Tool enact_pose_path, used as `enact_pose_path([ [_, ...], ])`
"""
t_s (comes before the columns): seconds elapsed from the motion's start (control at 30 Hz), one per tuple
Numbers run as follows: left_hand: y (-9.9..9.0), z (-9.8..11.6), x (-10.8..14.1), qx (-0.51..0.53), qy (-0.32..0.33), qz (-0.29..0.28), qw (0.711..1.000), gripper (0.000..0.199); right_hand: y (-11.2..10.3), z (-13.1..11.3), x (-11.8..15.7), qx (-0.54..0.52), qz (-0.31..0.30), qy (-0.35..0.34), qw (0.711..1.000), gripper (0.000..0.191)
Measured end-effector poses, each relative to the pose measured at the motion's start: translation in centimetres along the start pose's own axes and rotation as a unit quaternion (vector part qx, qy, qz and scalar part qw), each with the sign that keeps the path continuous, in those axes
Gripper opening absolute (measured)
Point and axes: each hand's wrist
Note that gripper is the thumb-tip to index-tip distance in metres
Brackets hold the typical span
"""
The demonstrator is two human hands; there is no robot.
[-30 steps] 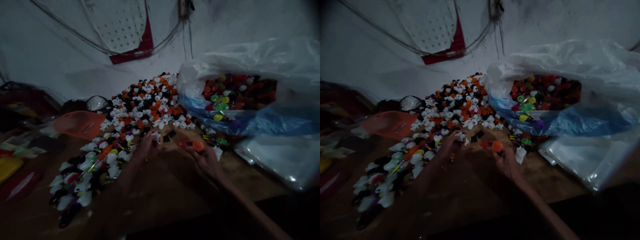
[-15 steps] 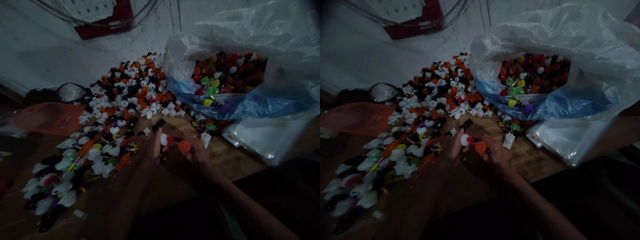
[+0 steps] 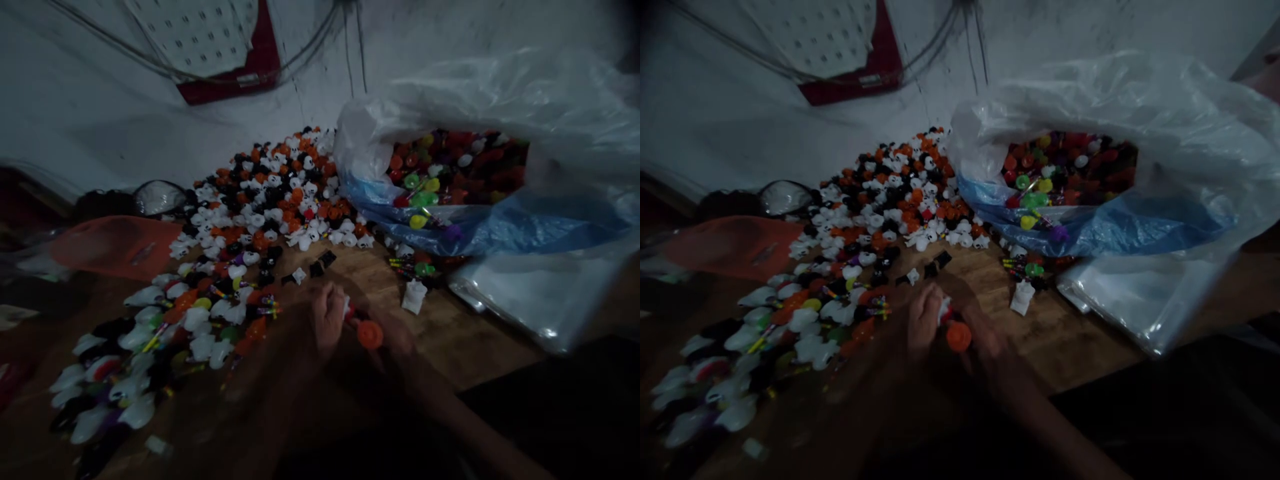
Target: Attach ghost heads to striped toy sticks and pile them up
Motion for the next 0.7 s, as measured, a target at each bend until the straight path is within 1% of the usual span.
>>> enact_pose_path([
  [0.03, -0.3, 0.0, 0.0, -0.020, 0.025, -0.012, 0.999, 0.027, 0.0, -0.4, -0.1, -0.033, -0.005, 0.020, 0.999, 0.024],
  [0.07, -1.0, 0.0, 0.0, -0.056, 0.052, -0.030, 0.997, 0.029, 0.0, -0.6, -0.2, -0.064, -0.023, 0.039, 0.997, 0.022],
  [0.1, -2.2, 0.0, -0.2, -0.100, 0.074, -0.047, 0.991, 0.031, 0.0, -0.6, -0.5, -0.093, -0.053, 0.057, 0.993, 0.020],
  [0.13, -3.8, 0.1, -0.6, -0.141, 0.087, -0.058, 0.984, 0.034, 0.2, -0.4, -0.8, -0.115, -0.085, 0.073, 0.987, 0.020],
  [0.17, -5.9, 0.4, -0.9, -0.187, 0.086, -0.054, 0.977, 0.036, 0.3, 0.0, -1.2, -0.125, -0.115, 0.095, 0.981, 0.021],
  [0.2, -8.2, 0.6, -1.4, -0.220, 0.074, -0.037, 0.972, 0.038, 0.5, 0.5, -1.5, -0.122, -0.134, 0.124, 0.976, 0.023],
  [0.23, -10.8, 0.9, -1.8, -0.241, 0.065, -0.008, 0.968, 0.038, 0.6, 1.1, -1.7, -0.107, -0.140, 0.158, 0.972, 0.027],
  [0.27, -13.3, 1.2, -2.3, -0.316, 0.044, 0.043, 0.947, 0.036, 0.8, 1.7, -1.7, -0.085, -0.132, 0.190, 0.969, 0.030],
  [0.3, -15.6, 1.3, -2.8, -0.399, 0.033, 0.077, 0.913, 0.035, 0.9, 2.1, -1.7, -0.069, -0.120, 0.216, 0.966, 0.031],
  [0.33, -17.5, 1.4, -3.3, -0.482, 0.040, 0.094, 0.870, 0.035, 0.9, 2.3, -1.6, -0.064, -0.117, 0.235, 0.963, 0.033],
  [0.37, -18.9, 1.4, -3.9, -0.551, 0.045, 0.129, 0.823, 0.035, 0.9, 2.4, -1.4, -0.069, -0.123, 0.249, 0.958, 0.034],
  [0.4, -19.7, 1.3, -4.6, -0.597, 0.060, 0.157, 0.784, 0.034, 0.8, 2.2, -1.3, -0.079, -0.133, 0.259, 0.953, 0.034],
  [0.43, -19.8, 1.2, -5.4, -0.616, 0.079, 0.175, 0.764, 0.034, 0.7, 1.9, -1.2, -0.088, -0.146, 0.267, 0.948, 0.034],
  [0.47, -19.3, 1.0, -6.3, -0.612, 0.099, 0.180, 0.764, 0.035, 0.6, 1.6, -1.1, -0.094, -0.155, 0.272, 0.945, 0.034],
  [0.5, -18.1, 0.7, -7.4, -0.593, 0.120, 0.167, 0.779, 0.036, 0.6, 1.4, -1.0, -0.094, -0.159, 0.274, 0.944, 0.035],
  [0.53, -16.5, 0.5, -8.6, -0.559, 0.132, 0.128, 0.809, 0.034, 0.6, 1.3, -0.9, -0.090, -0.158, 0.271, 0.945, 0.036],
  [0.57, -14.6, 0.3, -9.8, -0.535, 0.135, 0.088, 0.830, 0.031, 0.8, 1.3, -0.8, -0.089, -0.160, 0.269, 0.946, 0.038],
  [0.6, -12.4, 0.2, -11.2, -0.519, 0.129, 0.061, 0.843, 0.027, 1.1, 1.5, -0.6, -0.090, -0.163, 0.267, 0.945, 0.040],
  [0.63, -10.3, -0.1, -12.5, -0.502, 0.099, 0.035, 0.859, 0.025, 1.5, 1.7, -0.4, -0.094, -0.160, 0.269, 0.945, 0.042],
  [0.67, -8.2, -0.3, -13.8, -0.495, 0.093, 0.026, 0.864, 0.026, 2.0, 2.1, -0.1, -0.098, -0.150, 0.274, 0.945, 0.044],
  [0.7, -6.3, -0.7, -15.1, -0.490, 0.085, 0.028, 0.867, 0.030, 2.5, 2.5, 0.2, -0.099, -0.130, 0.281, 0.946, 0.047],
])
Point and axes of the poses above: each hand's wrist, its own x-axis away from the middle knuckle, its own y-axis out of the palm, z = x × y, and after that the axes turned 2 degrees about x, right-handed
